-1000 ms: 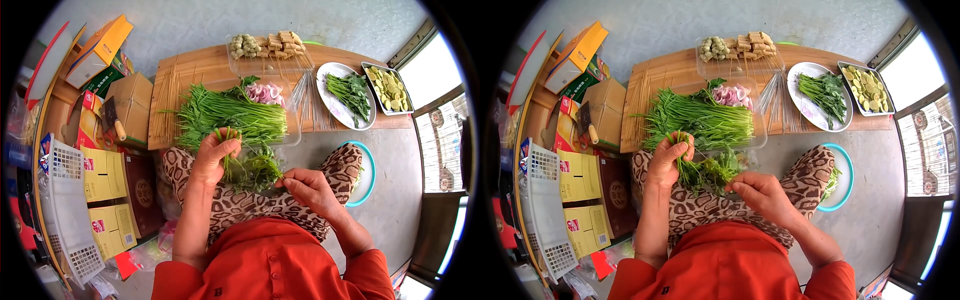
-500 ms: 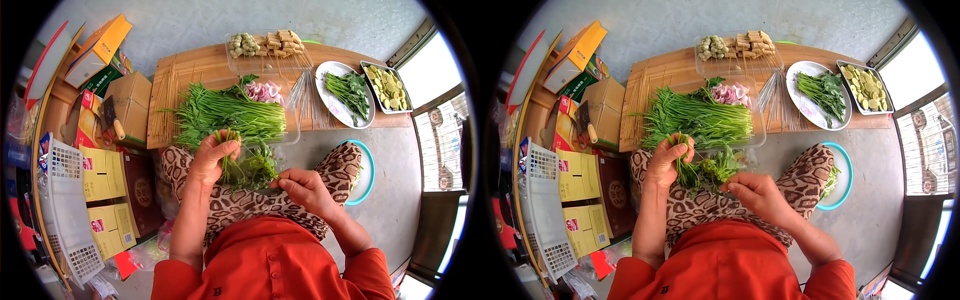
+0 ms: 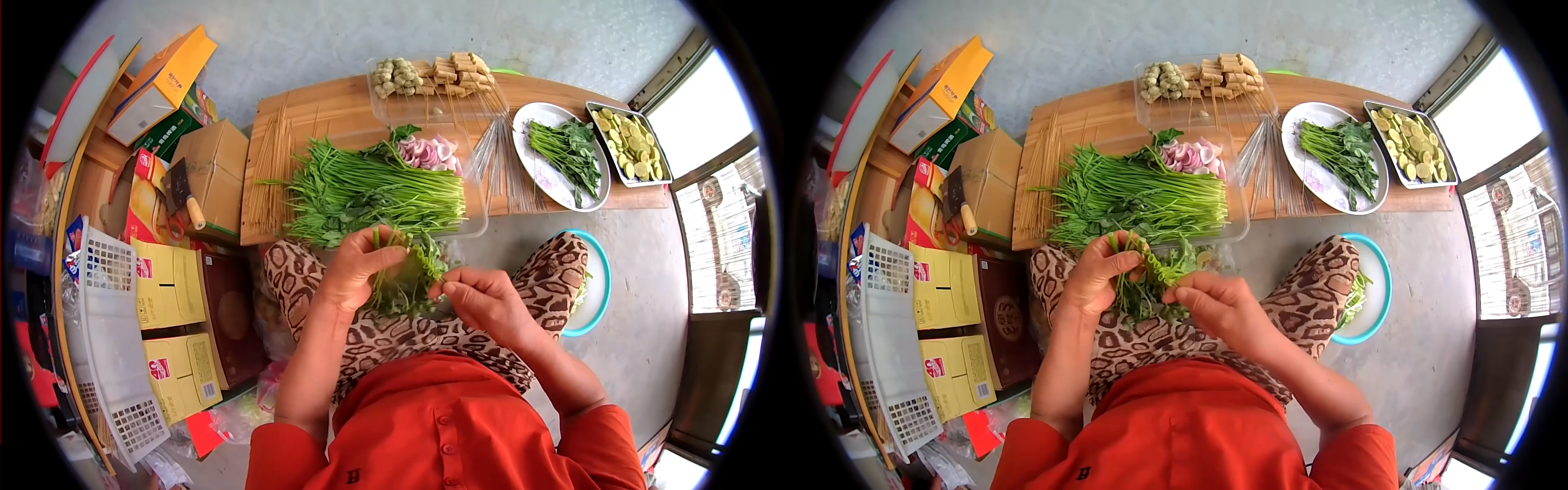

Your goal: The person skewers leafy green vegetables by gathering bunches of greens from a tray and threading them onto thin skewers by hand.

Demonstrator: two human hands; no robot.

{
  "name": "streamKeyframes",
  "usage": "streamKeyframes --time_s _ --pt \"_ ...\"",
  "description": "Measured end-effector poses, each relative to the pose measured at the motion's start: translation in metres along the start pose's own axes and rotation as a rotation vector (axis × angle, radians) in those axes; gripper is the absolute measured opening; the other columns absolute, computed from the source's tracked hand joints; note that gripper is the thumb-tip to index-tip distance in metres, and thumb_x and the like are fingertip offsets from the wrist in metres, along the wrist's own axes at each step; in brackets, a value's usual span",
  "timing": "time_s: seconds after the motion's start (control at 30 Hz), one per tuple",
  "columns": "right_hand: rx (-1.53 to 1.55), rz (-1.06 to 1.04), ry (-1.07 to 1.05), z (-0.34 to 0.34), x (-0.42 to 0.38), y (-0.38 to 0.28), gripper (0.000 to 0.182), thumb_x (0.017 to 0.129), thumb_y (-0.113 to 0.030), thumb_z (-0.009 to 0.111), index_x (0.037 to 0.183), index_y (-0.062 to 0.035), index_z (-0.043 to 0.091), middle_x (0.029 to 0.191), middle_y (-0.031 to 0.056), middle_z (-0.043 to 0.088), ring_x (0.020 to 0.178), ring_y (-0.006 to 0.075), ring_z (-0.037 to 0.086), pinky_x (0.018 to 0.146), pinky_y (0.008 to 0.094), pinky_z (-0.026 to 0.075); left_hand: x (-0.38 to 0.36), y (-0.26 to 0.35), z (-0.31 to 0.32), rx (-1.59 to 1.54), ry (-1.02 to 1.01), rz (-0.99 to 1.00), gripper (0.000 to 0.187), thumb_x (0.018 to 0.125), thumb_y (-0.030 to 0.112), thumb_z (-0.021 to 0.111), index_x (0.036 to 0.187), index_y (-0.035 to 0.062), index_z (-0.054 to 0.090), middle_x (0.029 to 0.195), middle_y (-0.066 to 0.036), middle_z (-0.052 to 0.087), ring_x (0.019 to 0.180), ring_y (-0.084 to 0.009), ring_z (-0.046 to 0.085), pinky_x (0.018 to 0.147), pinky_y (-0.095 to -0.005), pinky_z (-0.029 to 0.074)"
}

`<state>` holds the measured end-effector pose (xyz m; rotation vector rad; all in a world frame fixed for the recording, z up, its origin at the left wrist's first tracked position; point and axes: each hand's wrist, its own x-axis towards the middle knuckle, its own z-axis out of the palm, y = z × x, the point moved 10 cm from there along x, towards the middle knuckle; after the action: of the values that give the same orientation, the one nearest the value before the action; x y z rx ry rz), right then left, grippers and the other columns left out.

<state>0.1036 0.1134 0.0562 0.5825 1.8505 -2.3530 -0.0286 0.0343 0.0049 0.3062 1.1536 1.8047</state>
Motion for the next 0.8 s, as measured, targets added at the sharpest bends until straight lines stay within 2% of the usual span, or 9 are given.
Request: streamKeyframes --time_s 0.17,0.23,0.33,0.37,0.47,0.5,0.7,0.8 --pt "0.011 -0.027 -0.01 -0.005 0.0 -0.007 0.026 0.099 -0.02 0.048 0.1 0.0009 0.064 0.052 -0.0062 0.038 0.044 0.0029 0.03 0.043 0.0198 0.023 0.0 0.005 -0.002 0.012 0.024 0.07 0.023 0.079 0.017 0.076 0.094 0.004 0.066 0.084 -0.002 0.064 0.071 -0.0119 0.055 0.064 -0.0261 0.043" --pt "0.037 0.003 -0.017 -0.008 -0.001 -0.006 0.022 0.097 -0.018 0.052 0.101 -0.0013 0.065 0.056 -0.006 0.042 0.048 0.0025 0.035 0.044 0.0198 0.027 0.002 0.014 -0.007 0.1 0.058 0.168 0.025 0.081 0.021 0.074 0.098 0.0033 0.066 0.084 -0.001 0.063 0.075 -0.0111 0.056 0.068 -0.0261 0.043" --pt "0.027 -0.001 -0.003 -0.013 -0.001 -0.003 0.022 0.098 -0.018 0.052 0.101 -0.0011 0.065 0.056 -0.0063 0.042 0.048 0.0023 0.035 0.044 0.0195 0.027 0.003 0.013 -0.029 0.074 0.14 0.141 0.028 0.083 0.024 0.072 0.101 0.0023 0.067 0.084 0.001 0.062 0.077 -0.0105 0.056 0.07 -0.0256 0.042" --pt "0.029 -0.004 -0.006 -0.013 -0.001 -0.002 0.022 0.098 -0.018 0.052 0.101 -0.0011 0.065 0.056 -0.0063 0.042 0.048 0.0023 0.035 0.044 0.0195 0.027 0.004 0.015 -0.033 0.089 0.16 0.164 0.028 0.087 0.023 0.067 0.105 0.0012 0.066 0.085 0.001 0.062 0.077 -0.0104 0.055 0.068 -0.0259 0.041" --pt "0.024 -0.008 0.0 -0.016 -0.004 0.001 0.022 0.098 -0.017 0.051 0.101 -0.0006 0.065 0.055 -0.0065 0.041 0.047 0.0021 0.034 0.043 0.0194 0.026 0.001 0.022 -0.036 0.033 0.141 0.167 0.027 0.091 0.02 0.062 0.109 0.0004 0.065 0.085 0.002 0.061 0.076 -0.0098 0.054 0.066 -0.0253 0.04" --pt "0.034 0.002 0.005 -0.017 -0.005 0.002 0.022 0.098 -0.017 0.051 0.1 -0.0004 0.065 0.055 -0.0067 0.041 0.047 0.0021 0.034 0.043 0.0195 0.026 0.001 0.023 -0.036 0.044 0.102 0.175 0.029 0.093 0.018 0.058 0.115 0.0003 0.062 0.087 0.002 0.06 0.076 -0.0094 0.052 0.064 -0.025 0.039" --pt "0.028 -0.008 -0.029 -0.014 -0.007 0.004 0.022 0.098 -0.017 0.052 0.1 0.0001 0.065 0.055 -0.0072 0.04 0.047 0.002 0.033 0.043 0.0197 0.026 0.0 0.03 -0.029 0.046 0.046 0.228 0.034 0.091 0.023 0.062 0.117 0.0009 0.059 0.088 0.002 0.058 0.076 -0.0087 0.051 0.064 -0.0241 0.038" --pt "0.012 -0.009 -0.041 -0.007 -0.007 0.003 0.023 0.098 -0.018 0.051 0.1 0.0011 0.064 0.054 -0.0069 0.039 0.046 0.0022 0.031 0.042 0.0199 0.024 0.0 0.027 -0.029 0.038 0.083 0.213 0.033 0.091 0.025 0.063 0.114 0.0012 0.06 0.087 0.002 0.058 0.076 -0.0084 0.05 0.064 -0.0238 0.037"
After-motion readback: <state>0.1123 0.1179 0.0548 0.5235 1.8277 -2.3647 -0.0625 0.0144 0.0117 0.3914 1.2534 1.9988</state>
